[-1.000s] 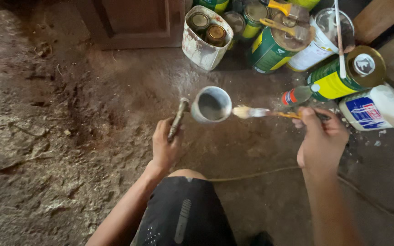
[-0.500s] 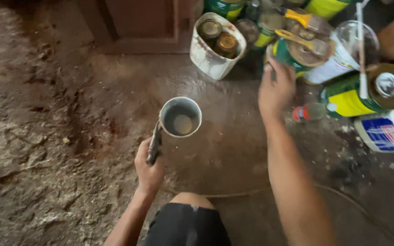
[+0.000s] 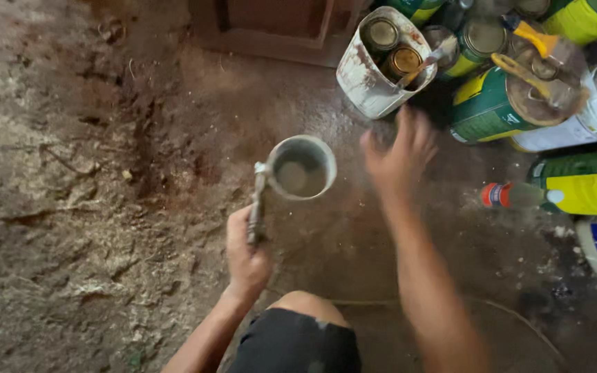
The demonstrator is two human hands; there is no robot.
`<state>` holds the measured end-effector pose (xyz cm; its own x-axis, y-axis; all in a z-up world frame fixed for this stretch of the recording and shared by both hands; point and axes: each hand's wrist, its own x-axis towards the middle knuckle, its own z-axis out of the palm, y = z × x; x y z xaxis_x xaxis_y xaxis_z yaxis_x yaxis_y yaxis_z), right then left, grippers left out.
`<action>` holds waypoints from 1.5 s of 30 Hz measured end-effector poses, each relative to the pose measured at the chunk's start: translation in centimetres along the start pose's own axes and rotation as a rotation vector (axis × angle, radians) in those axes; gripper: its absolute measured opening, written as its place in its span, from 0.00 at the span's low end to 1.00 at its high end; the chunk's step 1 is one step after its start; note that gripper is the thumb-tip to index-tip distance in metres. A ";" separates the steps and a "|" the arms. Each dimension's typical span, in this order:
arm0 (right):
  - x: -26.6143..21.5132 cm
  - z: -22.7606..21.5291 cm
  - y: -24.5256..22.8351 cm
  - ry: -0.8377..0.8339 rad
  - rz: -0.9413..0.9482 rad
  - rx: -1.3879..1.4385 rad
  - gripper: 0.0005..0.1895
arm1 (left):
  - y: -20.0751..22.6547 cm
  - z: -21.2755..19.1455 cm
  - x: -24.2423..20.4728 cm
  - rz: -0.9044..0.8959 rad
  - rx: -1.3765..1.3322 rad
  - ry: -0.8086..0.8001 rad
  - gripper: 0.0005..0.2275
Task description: The person prepares and applies varnish using a spray gun. The person pours liquid from a bottle into the spray gun's cup, mixes it with a brush, and then sprays the varnish onto a piece of wood while adjusting the spray gun.
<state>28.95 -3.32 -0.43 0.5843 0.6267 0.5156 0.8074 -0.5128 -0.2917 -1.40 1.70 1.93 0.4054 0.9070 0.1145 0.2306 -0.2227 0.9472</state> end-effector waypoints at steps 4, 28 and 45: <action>-8.8 -4.8 -5.4 -0.712 0.352 0.926 0.44 | 0.9 3.6 0.4 0.141 0.004 0.024 0.27; -3.9 -12.6 -12.4 -0.315 0.691 1.237 0.24 | 1.4 12.3 -4.8 -0.758 -1.563 -0.324 0.07; -4.8 -12.2 -12.4 -0.574 0.682 1.153 0.35 | 0.4 10.5 -5.9 -0.790 -1.719 -0.501 0.02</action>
<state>15.18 -7.10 10.52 0.6012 0.7444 -0.2907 -0.1802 -0.2282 -0.9568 5.60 -7.52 -1.54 0.9044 0.3770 -0.1997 -0.3831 0.9237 0.0083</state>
